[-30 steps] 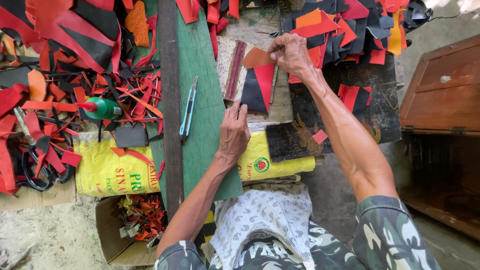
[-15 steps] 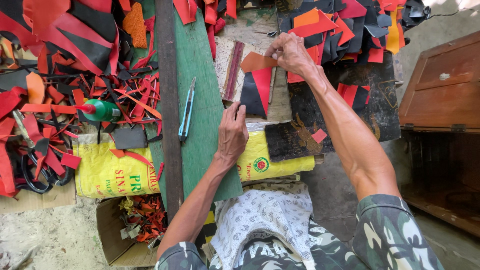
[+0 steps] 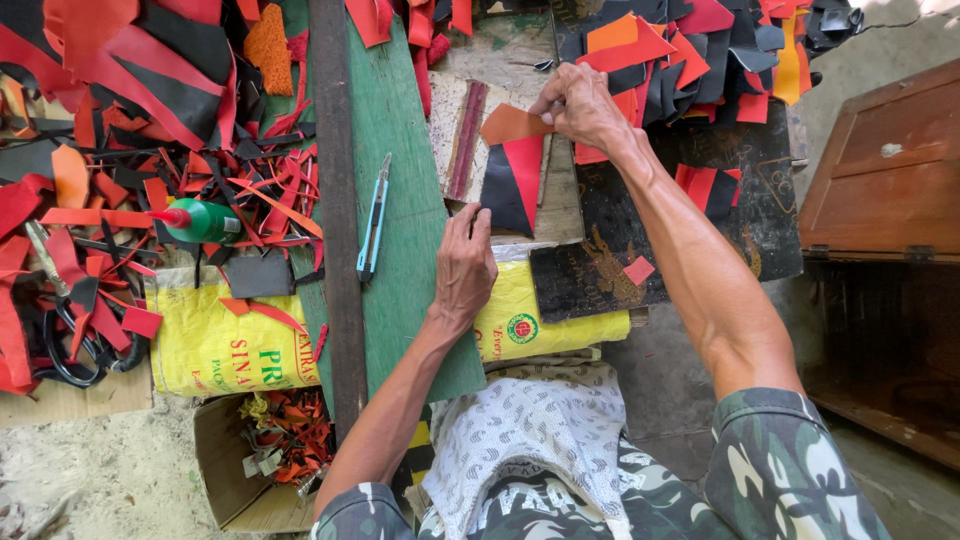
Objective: The person uses a utility knife and a wooden straightedge to trim red and black flexible material pieces on a workbench. They repeatedly align the straightedge, cut along its edge, and set the trimmed pieces aside into a growing pile.
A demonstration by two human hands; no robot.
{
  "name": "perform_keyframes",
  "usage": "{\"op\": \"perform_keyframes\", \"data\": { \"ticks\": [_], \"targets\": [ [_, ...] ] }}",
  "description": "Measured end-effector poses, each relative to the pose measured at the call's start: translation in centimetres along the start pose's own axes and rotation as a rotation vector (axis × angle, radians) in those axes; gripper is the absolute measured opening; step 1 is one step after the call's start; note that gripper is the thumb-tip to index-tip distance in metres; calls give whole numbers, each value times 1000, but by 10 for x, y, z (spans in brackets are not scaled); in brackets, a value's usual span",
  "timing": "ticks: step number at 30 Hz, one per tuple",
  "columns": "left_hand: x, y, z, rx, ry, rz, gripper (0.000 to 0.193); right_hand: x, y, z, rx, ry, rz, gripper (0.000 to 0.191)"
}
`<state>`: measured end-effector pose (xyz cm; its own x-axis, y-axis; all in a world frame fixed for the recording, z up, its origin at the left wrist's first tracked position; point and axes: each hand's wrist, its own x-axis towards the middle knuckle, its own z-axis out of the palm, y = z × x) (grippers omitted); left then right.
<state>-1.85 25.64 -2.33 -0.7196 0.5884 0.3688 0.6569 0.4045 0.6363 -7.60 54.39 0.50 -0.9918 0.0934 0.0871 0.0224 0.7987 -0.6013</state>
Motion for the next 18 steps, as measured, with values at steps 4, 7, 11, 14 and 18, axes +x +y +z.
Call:
{"op": "perform_keyframes", "data": {
  "ticks": [4,7,11,14,18],
  "targets": [
    [1,1,0,-21,-6,-16,38,0,0,-1,12,-15,19,25],
    [2,2,0,-32,-4,-28,34,0,0,-2,18,-25,25,24],
    [4,4,0,-36,-2,-42,30,0,2,-4,59,-72,86,24],
    [5,4,0,-36,-3,-42,30,-1,4,-4,16,-60,40,27],
    [4,4,2,-50,-12,-47,31,-1,5,-4,22,-80,63,29]
  ]
}}
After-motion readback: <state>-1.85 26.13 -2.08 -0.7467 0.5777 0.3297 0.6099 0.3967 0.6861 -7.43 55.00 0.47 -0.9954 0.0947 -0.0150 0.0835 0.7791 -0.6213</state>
